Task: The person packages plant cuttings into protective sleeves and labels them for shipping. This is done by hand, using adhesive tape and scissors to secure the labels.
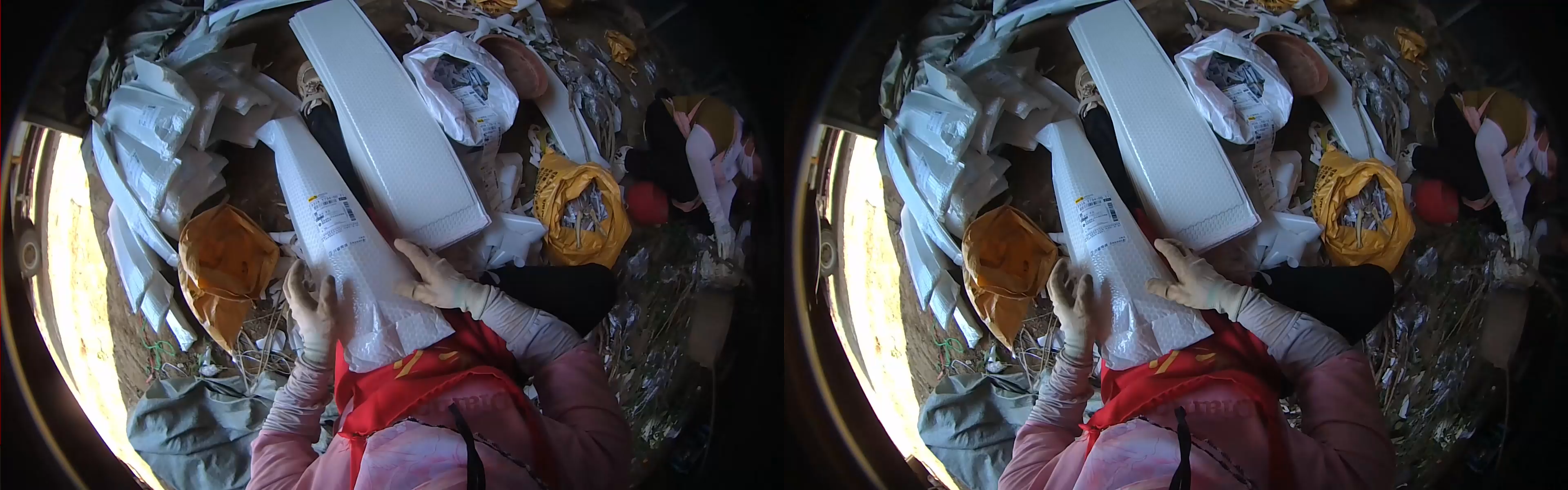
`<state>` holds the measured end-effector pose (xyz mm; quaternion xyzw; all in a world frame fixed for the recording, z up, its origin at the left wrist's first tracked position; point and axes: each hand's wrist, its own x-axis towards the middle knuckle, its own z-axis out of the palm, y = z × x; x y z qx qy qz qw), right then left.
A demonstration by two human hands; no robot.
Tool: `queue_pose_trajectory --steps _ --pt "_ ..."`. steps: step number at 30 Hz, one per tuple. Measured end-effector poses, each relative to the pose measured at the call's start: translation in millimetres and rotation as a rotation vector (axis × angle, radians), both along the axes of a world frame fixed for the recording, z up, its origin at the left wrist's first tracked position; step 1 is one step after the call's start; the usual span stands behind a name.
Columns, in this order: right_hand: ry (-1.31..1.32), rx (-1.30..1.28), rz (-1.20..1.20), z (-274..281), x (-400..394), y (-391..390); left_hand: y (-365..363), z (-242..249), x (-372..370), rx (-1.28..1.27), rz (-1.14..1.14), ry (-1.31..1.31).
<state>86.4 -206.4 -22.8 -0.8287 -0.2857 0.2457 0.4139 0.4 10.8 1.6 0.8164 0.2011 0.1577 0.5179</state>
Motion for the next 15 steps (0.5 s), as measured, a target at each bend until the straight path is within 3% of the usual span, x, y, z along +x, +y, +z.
queue_pose_trajectory --steps 2,3,5,7,10,12,13,15 --pt "0.484 0.302 -0.021 7 -11 4 8 -5 4 -1.042 0.156 0.358" --pt "0.707 0.459 -0.017 13 -11 13 4 -2 15 -1.085 0.073 0.326" --pt "0.546 0.381 -0.048 27 -21 29 -11 12 30 -1.168 -0.077 0.287" --pt "0.36 0.368 -0.043 39 -24 39 -8 26 37 -1.289 -0.088 0.328" --pt "-0.208 0.343 -0.063 69 -36 43 -13 55 32 -1.388 -0.123 0.169" --pt "-0.214 0.324 0.049 109 -40 33 -18 67 19 -1.037 -0.217 0.054" --pt "-0.282 0.355 0.015 117 -49 31 -22 79 12 -1.27 -0.172 0.028" --pt "-0.254 0.345 0.035 132 -64 23 -32 92 -2 -1.229 -0.12 -0.07"
